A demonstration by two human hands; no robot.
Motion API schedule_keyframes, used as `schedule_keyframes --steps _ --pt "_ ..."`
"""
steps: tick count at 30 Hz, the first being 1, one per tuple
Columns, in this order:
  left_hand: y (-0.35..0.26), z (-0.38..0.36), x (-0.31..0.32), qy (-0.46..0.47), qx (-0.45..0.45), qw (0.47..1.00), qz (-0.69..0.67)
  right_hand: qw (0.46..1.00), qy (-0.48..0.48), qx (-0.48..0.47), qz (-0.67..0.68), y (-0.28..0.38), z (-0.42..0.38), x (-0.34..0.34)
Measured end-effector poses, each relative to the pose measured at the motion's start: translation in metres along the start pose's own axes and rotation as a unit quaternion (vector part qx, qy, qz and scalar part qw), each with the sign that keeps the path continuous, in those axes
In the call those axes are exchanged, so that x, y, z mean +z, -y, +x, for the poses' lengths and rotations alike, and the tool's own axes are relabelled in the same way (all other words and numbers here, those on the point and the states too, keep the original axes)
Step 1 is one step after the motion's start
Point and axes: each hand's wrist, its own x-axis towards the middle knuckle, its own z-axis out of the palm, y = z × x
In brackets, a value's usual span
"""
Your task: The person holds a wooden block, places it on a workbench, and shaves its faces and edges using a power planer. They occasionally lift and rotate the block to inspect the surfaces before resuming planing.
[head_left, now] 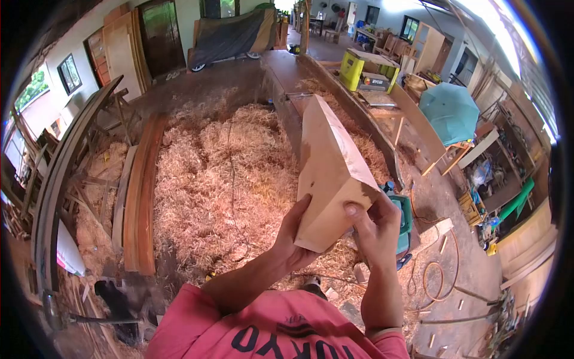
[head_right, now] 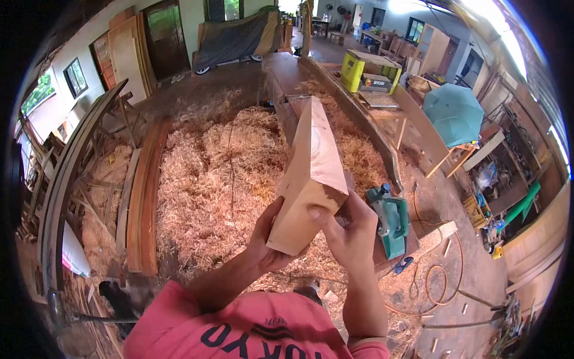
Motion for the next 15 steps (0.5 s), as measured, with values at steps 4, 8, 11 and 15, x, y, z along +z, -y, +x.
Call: schedule_keyframes --steps 4,8,11,15 --pt "0.000 0.002 -0.009 0.023 -0.003 1.000 0.001 1.000 0.002 0.006 -0.002 0.004 0.001 0.000" --pt "0.000 0.001 -0.005 -0.002 -0.002 1.000 -0.008 1.000 0.011 0.009 -0.013 0.002 0.002 -0.002" --pt "0.002 0.003 -0.004 -0.007 0.002 1.000 -0.010 0.999 0.023 0.025 -0.020 0.001 0.003 -0.006" --pt "0.001 0.001 0.015 -0.105 0.016 0.994 -0.002 0.998 -0.026 -0.029 0.056 0.005 0.002 0.003"
